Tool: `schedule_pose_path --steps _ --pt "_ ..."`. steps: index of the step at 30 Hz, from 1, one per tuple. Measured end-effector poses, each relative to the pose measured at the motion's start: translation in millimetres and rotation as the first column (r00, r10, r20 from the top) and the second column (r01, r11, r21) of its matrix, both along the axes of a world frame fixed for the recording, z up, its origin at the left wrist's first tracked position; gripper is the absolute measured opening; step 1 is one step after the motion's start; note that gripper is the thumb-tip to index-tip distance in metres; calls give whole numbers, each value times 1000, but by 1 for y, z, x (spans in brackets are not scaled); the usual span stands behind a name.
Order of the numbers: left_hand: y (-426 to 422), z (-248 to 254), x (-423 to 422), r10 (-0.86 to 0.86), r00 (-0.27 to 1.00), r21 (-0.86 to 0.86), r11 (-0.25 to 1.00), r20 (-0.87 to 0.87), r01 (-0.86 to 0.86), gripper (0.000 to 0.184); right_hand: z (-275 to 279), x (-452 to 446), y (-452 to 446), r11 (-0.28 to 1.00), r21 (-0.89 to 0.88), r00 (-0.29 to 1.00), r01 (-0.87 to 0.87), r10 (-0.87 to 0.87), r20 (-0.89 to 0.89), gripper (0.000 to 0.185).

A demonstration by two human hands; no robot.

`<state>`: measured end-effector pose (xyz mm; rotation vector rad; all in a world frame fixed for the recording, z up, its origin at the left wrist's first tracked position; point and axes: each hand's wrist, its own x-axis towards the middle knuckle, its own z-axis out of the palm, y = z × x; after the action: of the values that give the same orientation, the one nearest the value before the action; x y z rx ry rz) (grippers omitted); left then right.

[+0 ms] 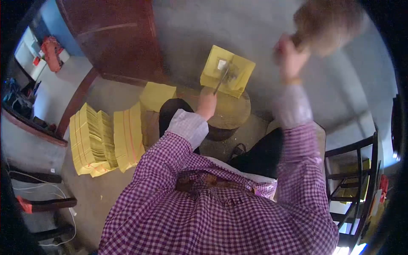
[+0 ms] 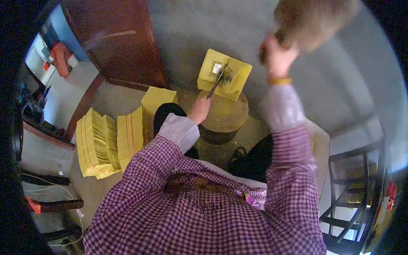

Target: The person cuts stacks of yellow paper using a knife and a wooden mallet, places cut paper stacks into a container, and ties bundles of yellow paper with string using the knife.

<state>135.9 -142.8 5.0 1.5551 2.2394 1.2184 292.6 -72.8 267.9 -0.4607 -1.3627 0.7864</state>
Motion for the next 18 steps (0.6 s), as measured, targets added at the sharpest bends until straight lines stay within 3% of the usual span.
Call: schedule_pose_path --steps 1,3,5,6,7,9,10,11,13,14,16,17,18 --pt "0 1 -1 7 1000 -11 1000 -15 -7 38 -77 9 21 990 -8 962 142 -137 236 28" --pt "3 -3 -3 10 1000 -90 996 1 -10 38 -226 26 59 912 130 655 388 -372 658 51" --pt "-2 -26 -1 -16 1000 -182 983 27 21 38 -226 54 14 921 -241 447 305 85 890 40" --pt "-7 -37 0 -98 995 -186 978 6 98 38 -193 52 4 850 -374 335 370 253 907 37" --pt "2 -32 -9 -121 993 -165 979 -10 117 38 -189 53 24 909 -333 483 249 182 857 33" --pt "7 -39 -14 -102 994 -175 979 48 109 40 -113 51 23 859 -449 462 247 303 833 29" --pt "16 -35 -20 -51 993 -176 982 106 69 41 -86 46 28 945 -225 516 239 73 853 29" --pt "13 -32 -16 -47 992 -178 982 114 67 41 -45 40 19 949 -219 550 227 61 833 26" --pt "-3 -16 -12 -154 983 -32 988 -102 152 41 14 26 5 968 -243 809 69 88 582 26" --pt "-5 -9 -10 -154 983 -39 988 -96 151 41 35 15 -5 990 -122 870 74 -4 494 27" --pt "-3 2 -8 -54 979 -285 952 197 110 41 17 -15 -10 1000 4 981 19 -19 192 28" --pt "-3 -1 -8 -53 979 -282 953 197 109 41 -30 -20 12 989 -146 982 8 20 190 26" --pt "-3 -6 -7 -47 985 -209 974 166 82 41 -135 -25 67 827 319 835 462 -527 156 39"
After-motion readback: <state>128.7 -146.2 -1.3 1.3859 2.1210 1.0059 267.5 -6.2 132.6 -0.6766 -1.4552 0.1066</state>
